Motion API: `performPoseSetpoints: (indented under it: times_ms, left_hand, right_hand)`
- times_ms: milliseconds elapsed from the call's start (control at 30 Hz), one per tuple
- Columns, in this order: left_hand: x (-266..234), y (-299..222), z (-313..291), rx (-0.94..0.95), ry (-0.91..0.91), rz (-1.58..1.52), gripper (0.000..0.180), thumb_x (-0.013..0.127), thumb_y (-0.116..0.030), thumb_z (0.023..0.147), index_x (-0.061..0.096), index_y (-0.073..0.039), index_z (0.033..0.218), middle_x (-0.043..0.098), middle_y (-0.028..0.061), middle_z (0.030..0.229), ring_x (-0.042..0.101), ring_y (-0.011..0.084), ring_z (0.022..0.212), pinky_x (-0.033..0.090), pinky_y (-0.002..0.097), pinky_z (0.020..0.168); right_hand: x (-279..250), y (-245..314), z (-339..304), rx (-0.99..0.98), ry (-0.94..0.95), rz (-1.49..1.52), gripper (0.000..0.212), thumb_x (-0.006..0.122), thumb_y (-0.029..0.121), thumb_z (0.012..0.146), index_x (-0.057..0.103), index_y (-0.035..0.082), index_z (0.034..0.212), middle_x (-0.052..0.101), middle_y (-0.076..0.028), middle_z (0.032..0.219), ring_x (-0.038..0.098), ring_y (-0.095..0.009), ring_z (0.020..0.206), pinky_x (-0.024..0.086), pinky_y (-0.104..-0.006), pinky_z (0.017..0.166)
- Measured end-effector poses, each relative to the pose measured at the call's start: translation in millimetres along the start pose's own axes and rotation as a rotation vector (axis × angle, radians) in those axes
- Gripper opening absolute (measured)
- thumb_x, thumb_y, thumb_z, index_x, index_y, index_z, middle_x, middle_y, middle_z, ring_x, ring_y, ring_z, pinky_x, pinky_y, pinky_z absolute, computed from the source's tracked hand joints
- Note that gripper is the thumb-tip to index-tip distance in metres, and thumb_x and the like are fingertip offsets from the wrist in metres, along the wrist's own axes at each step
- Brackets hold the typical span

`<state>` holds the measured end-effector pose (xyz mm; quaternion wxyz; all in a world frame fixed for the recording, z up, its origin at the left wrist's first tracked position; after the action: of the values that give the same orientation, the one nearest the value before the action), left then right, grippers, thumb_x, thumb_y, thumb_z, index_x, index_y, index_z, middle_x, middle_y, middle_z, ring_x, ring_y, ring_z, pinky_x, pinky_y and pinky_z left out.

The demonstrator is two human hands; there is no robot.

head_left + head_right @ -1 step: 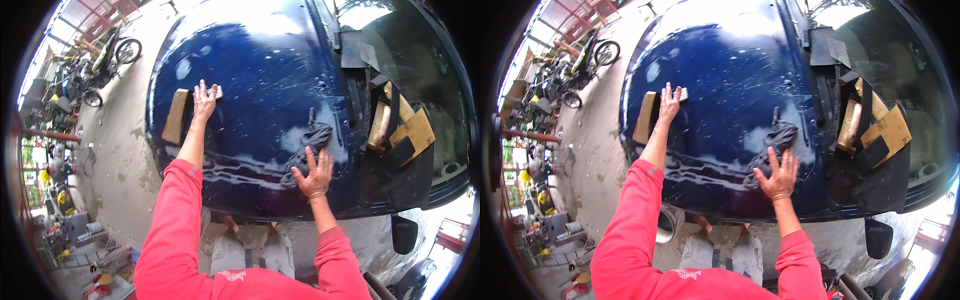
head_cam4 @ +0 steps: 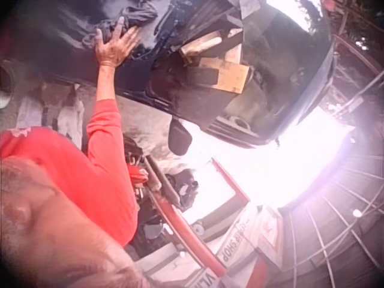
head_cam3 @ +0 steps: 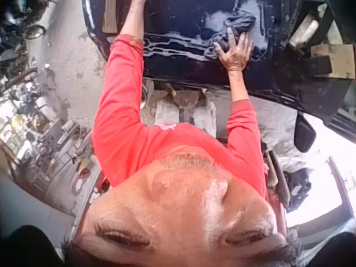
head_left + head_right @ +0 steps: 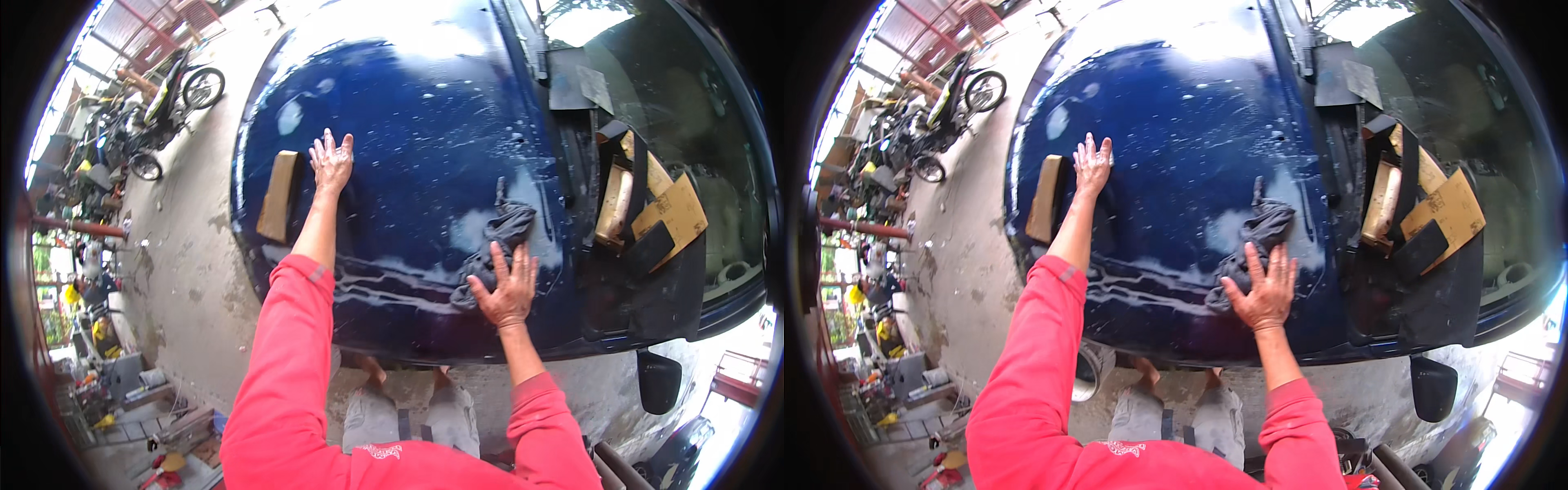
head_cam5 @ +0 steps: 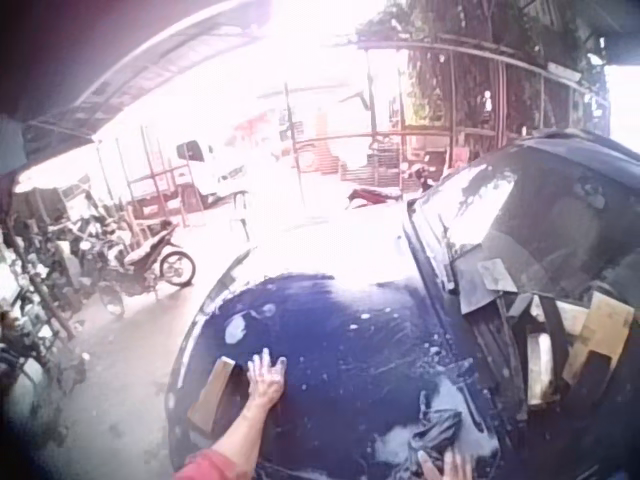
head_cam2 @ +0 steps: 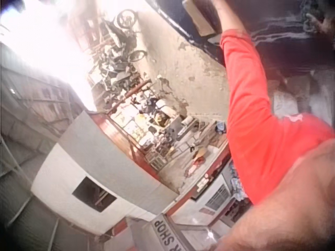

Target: The person scrubs the hood of a dark blue car with a sponge and wipes it with a cloth. They repeatedly dip the sponge into a bucket of water and continue cleaning the surface.

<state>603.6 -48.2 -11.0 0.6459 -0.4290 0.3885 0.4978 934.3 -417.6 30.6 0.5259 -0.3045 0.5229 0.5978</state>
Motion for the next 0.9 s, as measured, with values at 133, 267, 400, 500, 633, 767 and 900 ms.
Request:
performPoseSetpoints:
  times_ms: [133, 267, 400, 500, 633, 767, 900]
  left_hand:
    - [45.8, -139.4, 24.7, 0.125, -0.077, -0.069, 0.065, 0.052, -0.051, 0.114, 0.06, -0.004, 0.158, 0.057, 0.0238, 0.166, 0.047, 0.0508, 0.155, 0.033, 0.064, 0.13]
    - [-19.7, -209.7, -72.5, 0.725, 0.057, -0.132, 0.054, 0.064, -0.036, 0.109, 0.063, -0.011, 0.156, 0.057, 0.0172, 0.166, 0.048, 0.0434, 0.158, 0.033, 0.0596, 0.132]
    - [-62.2, -110.9, -113.3, 0.665, 0.259, -0.175, 0.056, 0.068, -0.032, 0.106, 0.062, -0.015, 0.159, 0.053, 0.015, 0.17, 0.039, 0.0431, 0.165, 0.028, 0.0597, 0.136]
    - [-38.8, -41.8, -35.4, 0.196, 0.077, 0.134, 0.064, 0.051, -0.044, 0.117, 0.053, -0.002, 0.164, 0.048, 0.0262, 0.172, 0.036, 0.0501, 0.164, 0.025, 0.0608, 0.136]
    - [14.7, -101.8, 38.8, 0.079, -0.151, 0.042, 0.063, 0.06, -0.052, 0.111, 0.066, -0.001, 0.148, 0.063, 0.0252, 0.156, 0.053, 0.0494, 0.15, 0.04, 0.0603, 0.126]
    - [10.6, -199.0, -51.1, 0.555, -0.128, -0.158, 0.051, 0.068, -0.035, 0.107, 0.067, -0.006, 0.149, 0.064, 0.0186, 0.159, 0.052, 0.0423, 0.154, 0.039, 0.0611, 0.128]
    - [-53.8, -186.8, -175.7, 0.602, 0.124, -0.486, 0.062, 0.072, -0.031, 0.104, 0.059, -0.011, 0.161, 0.05, 0.0137, 0.173, 0.04, 0.038, 0.165, 0.03, 0.0615, 0.135]
  right_hand:
    - [14.1, -7.7, -10.3, -0.008, 0.0, -0.021, 0.089, 0.076, 0.07, 0.092, 0.058, 0.025, 0.166, 0.048, -0.03, 0.168, 0.042, -0.047, 0.161, 0.029, -0.0658, 0.133]
    - [4.8, -3.5, 4.8, 0.031, 0.055, -0.004, 0.083, 0.077, 0.069, 0.092, 0.061, 0.028, 0.163, 0.051, -0.029, 0.166, 0.043, -0.046, 0.161, 0.03, -0.0659, 0.132]
    - [0.7, 1.5, 13.2, 0.014, -0.041, 0.058, 0.085, 0.079, 0.067, 0.09, 0.06, 0.029, 0.163, 0.05, -0.029, 0.167, 0.042, -0.046, 0.162, 0.029, -0.0661, 0.133]
    - [7.6, -2.2, 9.9, 0.02, -0.021, 0.048, 0.085, 0.079, 0.068, 0.09, 0.06, 0.028, 0.163, 0.049, -0.028, 0.167, 0.041, -0.046, 0.162, 0.028, -0.0659, 0.133]
    - [14.7, -7.6, 4.2, 0.025, 0.031, 0.004, 0.084, 0.078, 0.069, 0.09, 0.062, 0.027, 0.162, 0.05, -0.028, 0.167, 0.043, -0.046, 0.161, 0.03, -0.0657, 0.132]
    - [15.3, -7.9, 4.1, 0.017, -0.003, -0.055, 0.082, 0.077, 0.065, 0.093, 0.06, 0.026, 0.163, 0.051, -0.026, 0.167, 0.043, -0.044, 0.161, 0.032, -0.0641, 0.133]
    - [17.5, -7.8, 4.3, 0.016, -0.028, -0.114, 0.078, 0.071, 0.061, 0.098, 0.058, 0.025, 0.166, 0.05, -0.026, 0.169, 0.044, -0.044, 0.161, 0.034, -0.0637, 0.132]
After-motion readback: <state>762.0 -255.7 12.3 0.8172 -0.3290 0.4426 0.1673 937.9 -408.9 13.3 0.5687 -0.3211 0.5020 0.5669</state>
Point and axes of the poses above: each hand's wrist, its own z-axis towards the middle knuckle, its own x-axis out of the palm, y = z × x, the point moved 4 cm from there along z, towards the middle knuckle
